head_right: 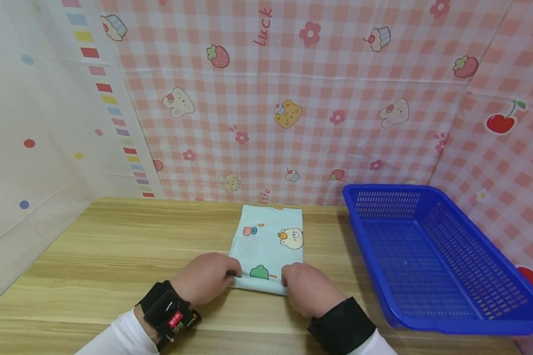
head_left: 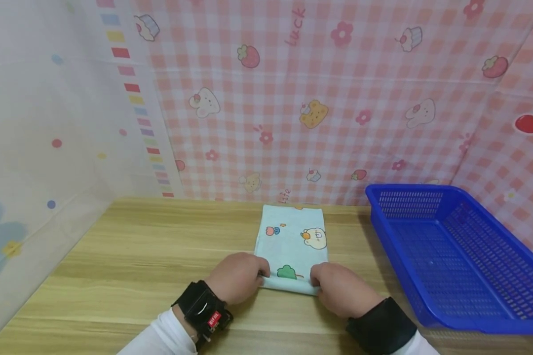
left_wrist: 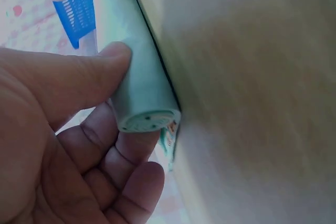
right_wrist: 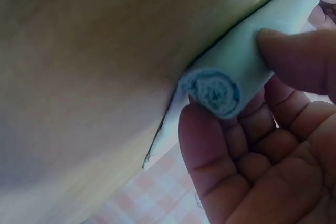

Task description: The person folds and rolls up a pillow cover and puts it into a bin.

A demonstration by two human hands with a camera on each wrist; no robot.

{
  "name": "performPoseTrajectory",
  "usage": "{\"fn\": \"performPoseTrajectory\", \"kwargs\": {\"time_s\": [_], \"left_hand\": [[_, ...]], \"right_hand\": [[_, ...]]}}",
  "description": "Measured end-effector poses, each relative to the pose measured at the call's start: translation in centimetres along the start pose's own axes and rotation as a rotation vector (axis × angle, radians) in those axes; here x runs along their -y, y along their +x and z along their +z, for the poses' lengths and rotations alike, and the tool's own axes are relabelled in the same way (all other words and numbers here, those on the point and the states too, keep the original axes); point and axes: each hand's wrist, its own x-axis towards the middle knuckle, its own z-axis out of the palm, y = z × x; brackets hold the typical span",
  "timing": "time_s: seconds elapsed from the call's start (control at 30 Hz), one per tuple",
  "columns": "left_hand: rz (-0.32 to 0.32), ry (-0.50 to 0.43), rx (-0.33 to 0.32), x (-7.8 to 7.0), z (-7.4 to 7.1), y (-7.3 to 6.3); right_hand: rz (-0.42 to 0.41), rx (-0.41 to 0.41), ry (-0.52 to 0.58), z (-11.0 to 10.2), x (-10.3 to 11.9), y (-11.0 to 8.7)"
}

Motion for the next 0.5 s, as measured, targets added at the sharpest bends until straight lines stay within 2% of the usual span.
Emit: {"fn": "performPoseTrajectory", "kwargs": {"time_s": [0.3, 0.5], "left_hand": [[-0.056, -0.230, 0.053, 2.0, 0.1, 0.7], [-0.073, -0.256, 0.046, 2.1, -0.1, 0.9]], "right_hand": [[0.006, 0.007, 0.057, -0.1, -1.2, 0.5], [0.020, 0.006, 0.058, -0.3, -1.0, 0.9]]}}
